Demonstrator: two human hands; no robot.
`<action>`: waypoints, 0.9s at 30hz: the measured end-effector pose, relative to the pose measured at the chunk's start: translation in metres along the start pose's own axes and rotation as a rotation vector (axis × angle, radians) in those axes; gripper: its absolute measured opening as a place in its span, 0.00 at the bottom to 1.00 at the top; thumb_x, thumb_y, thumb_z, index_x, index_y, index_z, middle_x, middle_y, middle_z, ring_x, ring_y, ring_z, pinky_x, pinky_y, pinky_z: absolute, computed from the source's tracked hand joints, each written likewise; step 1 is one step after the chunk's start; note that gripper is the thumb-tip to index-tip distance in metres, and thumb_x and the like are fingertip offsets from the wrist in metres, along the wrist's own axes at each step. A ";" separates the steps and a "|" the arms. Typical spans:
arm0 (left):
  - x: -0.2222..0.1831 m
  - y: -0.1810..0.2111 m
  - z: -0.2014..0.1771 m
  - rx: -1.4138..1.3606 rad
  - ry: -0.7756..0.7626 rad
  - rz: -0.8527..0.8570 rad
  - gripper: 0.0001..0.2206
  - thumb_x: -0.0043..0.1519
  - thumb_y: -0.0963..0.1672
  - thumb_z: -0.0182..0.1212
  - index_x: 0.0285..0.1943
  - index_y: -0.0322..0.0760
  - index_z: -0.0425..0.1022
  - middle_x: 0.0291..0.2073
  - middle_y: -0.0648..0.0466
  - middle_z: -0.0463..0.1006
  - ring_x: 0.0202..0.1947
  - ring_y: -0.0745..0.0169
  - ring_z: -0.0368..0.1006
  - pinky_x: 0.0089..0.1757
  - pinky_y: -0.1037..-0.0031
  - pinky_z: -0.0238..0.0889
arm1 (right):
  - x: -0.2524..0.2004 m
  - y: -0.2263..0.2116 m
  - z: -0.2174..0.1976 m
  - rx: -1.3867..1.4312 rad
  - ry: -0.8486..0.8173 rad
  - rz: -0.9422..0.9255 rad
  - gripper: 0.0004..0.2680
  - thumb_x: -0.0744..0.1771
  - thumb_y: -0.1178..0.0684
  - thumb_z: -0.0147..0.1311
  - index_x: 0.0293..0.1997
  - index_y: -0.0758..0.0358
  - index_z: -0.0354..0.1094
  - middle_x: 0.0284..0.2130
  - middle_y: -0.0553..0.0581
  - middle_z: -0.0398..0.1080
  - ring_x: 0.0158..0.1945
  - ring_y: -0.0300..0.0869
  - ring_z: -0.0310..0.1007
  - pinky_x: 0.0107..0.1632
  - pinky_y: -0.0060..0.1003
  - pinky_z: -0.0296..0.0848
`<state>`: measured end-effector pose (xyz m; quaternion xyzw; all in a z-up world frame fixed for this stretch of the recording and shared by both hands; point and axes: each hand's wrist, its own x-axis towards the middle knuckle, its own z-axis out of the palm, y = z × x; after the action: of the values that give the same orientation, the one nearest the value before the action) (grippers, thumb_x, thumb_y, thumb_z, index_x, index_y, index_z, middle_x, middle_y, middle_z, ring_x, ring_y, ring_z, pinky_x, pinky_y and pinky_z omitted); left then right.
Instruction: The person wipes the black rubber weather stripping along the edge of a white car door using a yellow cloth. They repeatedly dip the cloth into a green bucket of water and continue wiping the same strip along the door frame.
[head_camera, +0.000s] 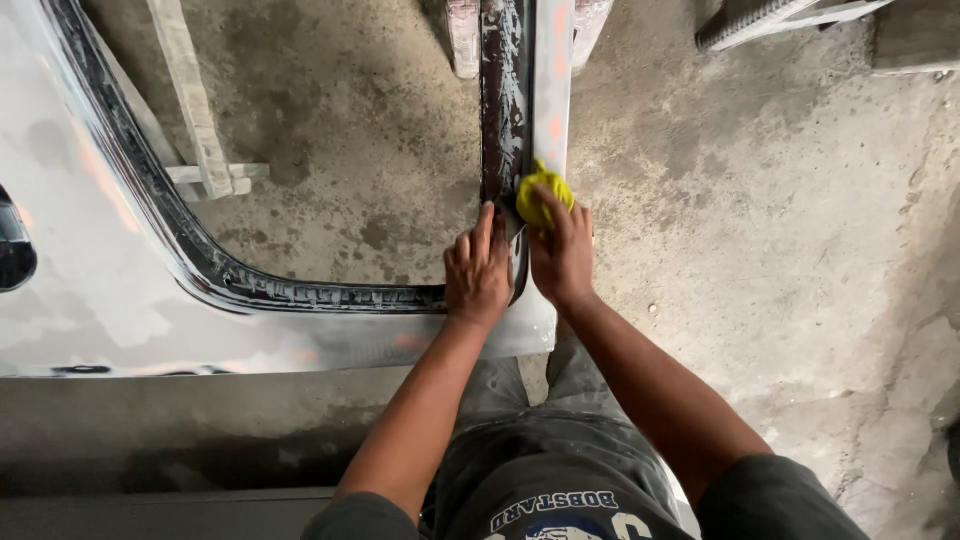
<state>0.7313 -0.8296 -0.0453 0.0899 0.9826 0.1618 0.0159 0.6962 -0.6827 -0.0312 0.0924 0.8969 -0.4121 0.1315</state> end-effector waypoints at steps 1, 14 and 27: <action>0.004 0.005 -0.003 0.000 0.000 -0.002 0.26 0.64 0.45 0.59 0.72 0.35 0.64 0.74 0.47 0.61 0.55 0.44 0.69 0.51 0.53 0.63 | 0.008 -0.006 -0.002 0.000 -0.001 0.000 0.21 0.68 0.58 0.53 0.71 0.48 0.60 0.61 0.61 0.68 0.65 0.57 0.62 0.68 0.49 0.66; 0.003 -0.005 -0.024 -0.314 0.010 -0.205 0.20 0.70 0.47 0.56 0.71 0.38 0.68 0.71 0.43 0.65 0.68 0.41 0.67 0.63 0.53 0.61 | 0.005 -0.035 -0.018 0.079 -0.135 -0.158 0.30 0.65 0.56 0.59 0.77 0.56 0.49 0.65 0.69 0.61 0.66 0.61 0.64 0.65 0.52 0.68; 0.129 -0.021 0.027 -0.116 -0.214 -0.118 0.26 0.64 0.47 0.64 0.73 0.54 0.67 0.74 0.58 0.59 0.67 0.50 0.59 0.62 0.58 0.57 | -0.039 -0.018 0.012 -0.336 -0.127 -0.388 0.29 0.62 0.40 0.61 0.69 0.59 0.60 0.66 0.63 0.58 0.67 0.56 0.54 0.63 0.63 0.49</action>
<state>0.6025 -0.8176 -0.0783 0.0478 0.9679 0.2065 0.1351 0.7302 -0.7057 -0.0142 -0.1308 0.9436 -0.2797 0.1197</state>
